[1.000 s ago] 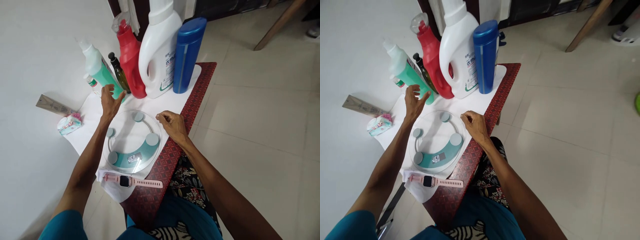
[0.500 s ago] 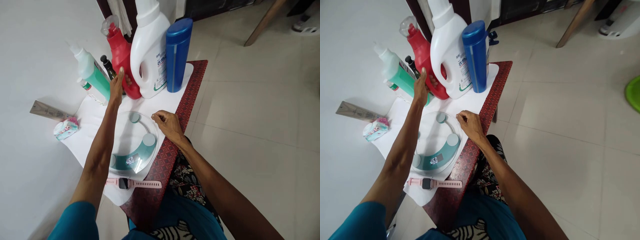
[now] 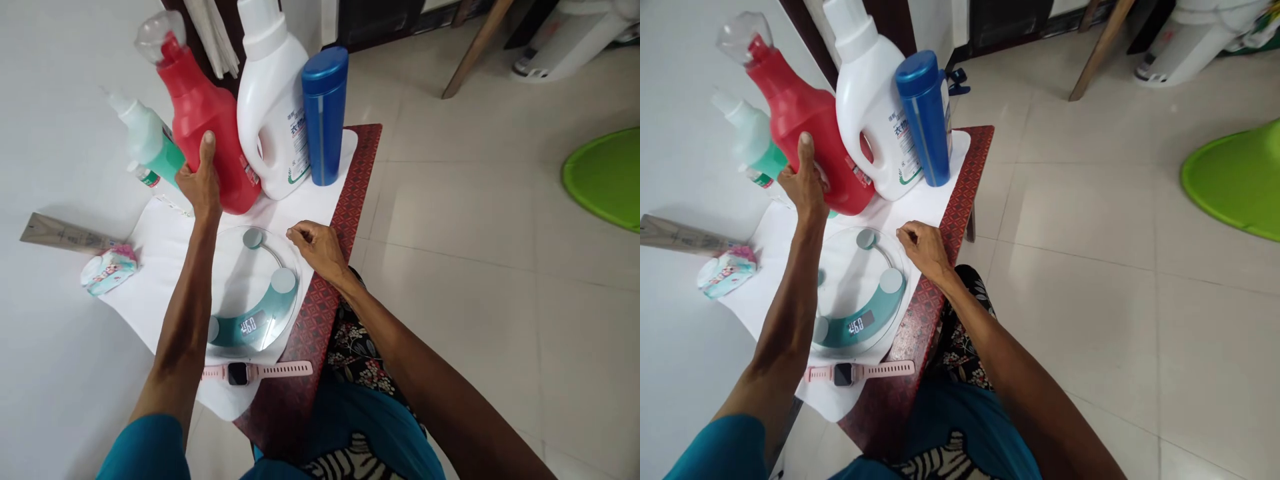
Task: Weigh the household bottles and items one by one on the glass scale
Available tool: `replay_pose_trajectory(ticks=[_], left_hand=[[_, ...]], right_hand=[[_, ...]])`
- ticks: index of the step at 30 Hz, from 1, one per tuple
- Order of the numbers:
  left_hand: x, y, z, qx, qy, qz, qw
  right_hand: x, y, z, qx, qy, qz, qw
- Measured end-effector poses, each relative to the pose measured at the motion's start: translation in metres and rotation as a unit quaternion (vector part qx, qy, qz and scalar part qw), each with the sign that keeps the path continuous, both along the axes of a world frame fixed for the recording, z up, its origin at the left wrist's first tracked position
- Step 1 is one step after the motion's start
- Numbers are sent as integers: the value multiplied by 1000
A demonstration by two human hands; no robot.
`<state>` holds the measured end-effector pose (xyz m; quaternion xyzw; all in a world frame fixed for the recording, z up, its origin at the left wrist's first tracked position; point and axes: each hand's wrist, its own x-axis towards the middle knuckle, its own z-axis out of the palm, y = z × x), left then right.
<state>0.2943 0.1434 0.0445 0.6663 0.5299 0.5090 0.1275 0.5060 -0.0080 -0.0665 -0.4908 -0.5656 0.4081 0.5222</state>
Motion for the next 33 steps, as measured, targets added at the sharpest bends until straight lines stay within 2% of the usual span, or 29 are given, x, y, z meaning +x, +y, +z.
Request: replay_pose_trajectory(ticks=[2, 4, 7, 9, 13, 17, 22, 26, 33], left_hand=[[-2, -21, 17, 14, -91, 62, 994], [-4, -49, 34, 32, -171, 99, 980], [-11, -99, 55, 66, -246, 109, 961], [-20, -135, 62, 69, -260, 101, 958], [-38, -198, 53, 30, -256, 105, 960], [-43, -241, 32, 4, -267, 101, 958], [-38, -260, 15, -21, -277, 107, 955], [-40, -257, 9, -12, -275, 111, 955], [-62, -257, 3, -30, -209, 68, 975]], right_hand=[[0, 0, -1, -6, -2, 2, 1000], [-1, 1, -1, -10, -2, 2, 1000], [-2, 1, -3, -5, -2, -1, 1000], [-2, 2, -5, -1, -11, -4, 1000], [-4, 3, -11, -1, -37, -13, 999], [-4, 4, -14, 4, -58, -17, 998], [-4, 3, -14, 6, -73, -22, 997], [-5, 3, -14, 6, -75, -31, 997], [-4, 0, -16, 7, -68, -36, 997]])
